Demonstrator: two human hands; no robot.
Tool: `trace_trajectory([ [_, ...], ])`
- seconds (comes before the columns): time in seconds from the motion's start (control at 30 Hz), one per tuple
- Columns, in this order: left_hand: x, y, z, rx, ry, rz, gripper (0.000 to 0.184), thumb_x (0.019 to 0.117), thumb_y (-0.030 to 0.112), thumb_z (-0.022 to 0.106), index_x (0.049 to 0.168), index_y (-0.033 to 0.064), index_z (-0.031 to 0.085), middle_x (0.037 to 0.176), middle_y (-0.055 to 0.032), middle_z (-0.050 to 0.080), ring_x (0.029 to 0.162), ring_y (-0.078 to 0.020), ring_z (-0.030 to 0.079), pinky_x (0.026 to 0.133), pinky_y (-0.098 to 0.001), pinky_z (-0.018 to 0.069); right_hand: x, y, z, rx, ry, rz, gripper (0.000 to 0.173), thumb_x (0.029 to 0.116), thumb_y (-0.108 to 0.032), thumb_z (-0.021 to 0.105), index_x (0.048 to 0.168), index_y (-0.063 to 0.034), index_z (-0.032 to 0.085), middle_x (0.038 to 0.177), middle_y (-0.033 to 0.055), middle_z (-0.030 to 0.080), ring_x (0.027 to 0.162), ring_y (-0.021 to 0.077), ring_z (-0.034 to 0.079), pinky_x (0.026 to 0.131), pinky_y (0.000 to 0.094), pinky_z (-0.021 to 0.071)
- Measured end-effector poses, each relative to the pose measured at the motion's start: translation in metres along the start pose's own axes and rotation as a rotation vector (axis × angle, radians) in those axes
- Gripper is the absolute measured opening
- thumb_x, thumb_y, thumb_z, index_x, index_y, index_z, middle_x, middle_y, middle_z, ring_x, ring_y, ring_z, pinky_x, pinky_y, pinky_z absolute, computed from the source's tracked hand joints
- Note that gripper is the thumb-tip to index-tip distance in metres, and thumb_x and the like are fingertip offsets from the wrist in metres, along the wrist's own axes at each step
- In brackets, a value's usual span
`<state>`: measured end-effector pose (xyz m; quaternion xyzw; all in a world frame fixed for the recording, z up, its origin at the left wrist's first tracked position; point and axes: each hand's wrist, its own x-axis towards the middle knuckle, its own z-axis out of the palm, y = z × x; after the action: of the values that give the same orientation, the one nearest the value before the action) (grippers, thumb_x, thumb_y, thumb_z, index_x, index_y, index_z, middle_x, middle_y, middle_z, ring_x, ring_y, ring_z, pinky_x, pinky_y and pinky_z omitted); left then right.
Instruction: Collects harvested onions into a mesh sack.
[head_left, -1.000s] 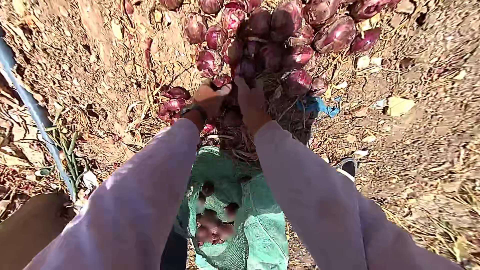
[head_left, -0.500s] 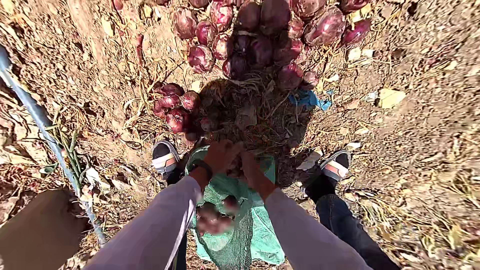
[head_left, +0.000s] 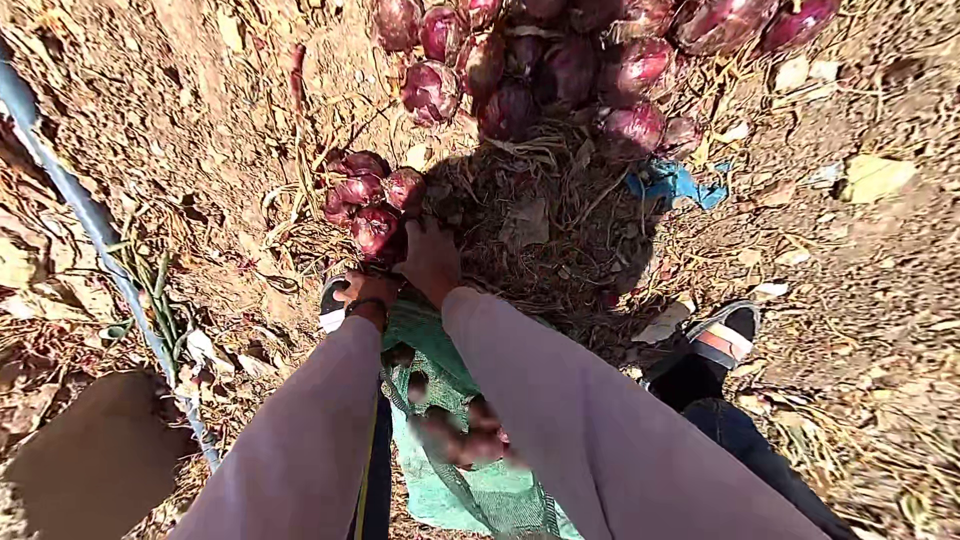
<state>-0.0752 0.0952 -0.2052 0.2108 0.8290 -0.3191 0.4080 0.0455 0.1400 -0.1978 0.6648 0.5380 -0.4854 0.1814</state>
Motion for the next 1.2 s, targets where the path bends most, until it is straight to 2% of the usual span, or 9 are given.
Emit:
trace_trajectory([
  [0.13, -0.001, -0.018, -0.047, 0.095, -0.158, 0.223, 0.072, 0.0873, 0.055, 0.074, 0.129, -0.0026, 0.063, 0.124, -0.0289, 0.065, 0.117, -0.0456, 0.063, 0.098, -0.0675, 0.0487, 0.008, 0.018, -0.017, 0.200, -0.017, 0.049, 0.055, 0.0744, -0.031, 0.080, 0.125, -0.0141, 0.065, 0.125, 0.0191, 0.063, 0.108, 0.0402, 0.065, 0.079, 0.0620, 0.0554],
  [0.23, -0.002, -0.032, -0.078, -0.454, -0.309, 0.248, 0.046, 0.0965, 0.058, 0.057, 0.100, 0.0125, 0.067, 0.077, -0.0042, 0.059, 0.059, -0.0154, 0.053, 0.050, -0.0342, 0.0455, 0.000, 0.026, -0.053, 0.458, 0.104, 0.141, 0.046, 0.0758, -0.036, 0.081, 0.108, -0.0073, 0.065, 0.094, 0.0164, 0.068, 0.087, 0.0349, 0.067, 0.071, 0.0594, 0.0540],
  [0.37, 0.001, -0.023, -0.097, -1.127, -0.483, 0.143, 0.061, 0.0879, 0.061, 0.062, 0.137, 0.0244, 0.057, 0.137, -0.0060, 0.061, 0.126, -0.0304, 0.059, 0.096, -0.0593, 0.0513, 0.021, 0.003, -0.087, 0.236, 0.004, 0.011, 0.096, 0.0701, -0.036, 0.082, 0.155, -0.0250, 0.039, 0.130, 0.0236, 0.060, 0.110, 0.0431, 0.064, 0.083, 0.0663, 0.0543],
  [0.43, -0.001, -0.005, -0.091, -1.302, -0.505, 0.180, 0.072, 0.0883, 0.069, 0.058, 0.147, 0.0293, 0.050, 0.149, -0.0048, 0.055, 0.139, -0.0332, 0.051, 0.106, -0.0648, 0.0460, 0.041, -0.011, -0.085, 0.220, -0.103, -0.050, 0.103, 0.0687, -0.038, 0.082, 0.159, -0.0304, 0.034, 0.127, 0.0213, 0.066, 0.110, 0.0416, 0.066, 0.086, 0.0671, 0.0537],
  [0.7, -0.068, -0.022, -0.035, -1.015, -0.727, 0.270, 0.056, 0.0992, 0.060, 0.050, 0.138, 0.0211, 0.058, 0.128, -0.0102, 0.065, 0.113, -0.0313, 0.065, 0.089, -0.0572, 0.0558, -0.028, 0.043, -0.062, 0.670, -0.184, -0.028, 0.066, 0.0922, -0.056, 0.071, 0.148, -0.0270, 0.048, 0.137, 0.0112, 0.063, 0.122, 0.0291, 0.063, 0.098, 0.0612, 0.0531],
  [0.83, -0.090, -0.099, 0.006, -0.111, -1.028, 0.511, 0.053, 0.0985, 0.048, 0.065, 0.131, 0.0069, 0.063, 0.116, -0.0189, 0.071, 0.097, -0.0318, 0.073, 0.082, -0.0525, 0.0621, -0.149, 0.121, 0.013, 0.585, -0.574, 0.072, 0.055, 0.0981, -0.057, 0.061, 0.141, -0.0234, 0.058, 0.131, 0.0096, 0.067, 0.118, 0.0263, 0.066, 0.100, 0.0563, 0.0538],
  [0.97, -0.094, -0.040, -0.025, 0.394, -0.522, 0.850, 0.037, 0.0942, 0.038, 0.073, 0.120, 0.0122, 0.074, 0.118, -0.0124, 0.073, 0.114, -0.0303, 0.068, 0.102, -0.0585, 0.0515, -0.167, 0.132, 0.044, 0.282, -0.664, 0.033, 0.050, 0.0991, -0.050, 0.062, 0.121, -0.0061, 0.071, 0.122, 0.0193, 0.069, 0.118, 0.0357, 0.064, 0.103, 0.0616, 0.0477],
  [1.1, -0.046, 0.031, -0.087, 0.025, -0.045, 0.548, 0.034, 0.0925, 0.034, 0.072, 0.118, 0.0113, 0.072, 0.112, -0.0189, 0.073, 0.106, -0.0391, 0.069, 0.091, -0.0656, 0.0531, -0.080, 0.048, -0.008, 0.320, 0.024, 0.005, 0.043, 0.0963, -0.027, 0.067, 0.137, -0.0127, 0.063, 0.135, 0.0139, 0.064, 0.119, 0.0329, 0.065, 0.099, 0.0558, 0.0542],
  [1.2, 0.002, 0.046, -0.106, -0.051, 0.318, 0.362, 0.071, 0.0802, 0.042, 0.081, 0.139, 0.0098, 0.057, 0.146, -0.0296, 0.049, 0.128, -0.0504, 0.054, 0.100, -0.0679, 0.0487, 0.001, -0.023, -0.046, 0.126, 0.265, -0.256, 0.060, 0.0891, -0.021, 0.069, 0.147, -0.0144, 0.054, 0.150, 0.0095, 0.055, 0.134, 0.0323, 0.055, 0.106, 0.0519, 0.0499],
])
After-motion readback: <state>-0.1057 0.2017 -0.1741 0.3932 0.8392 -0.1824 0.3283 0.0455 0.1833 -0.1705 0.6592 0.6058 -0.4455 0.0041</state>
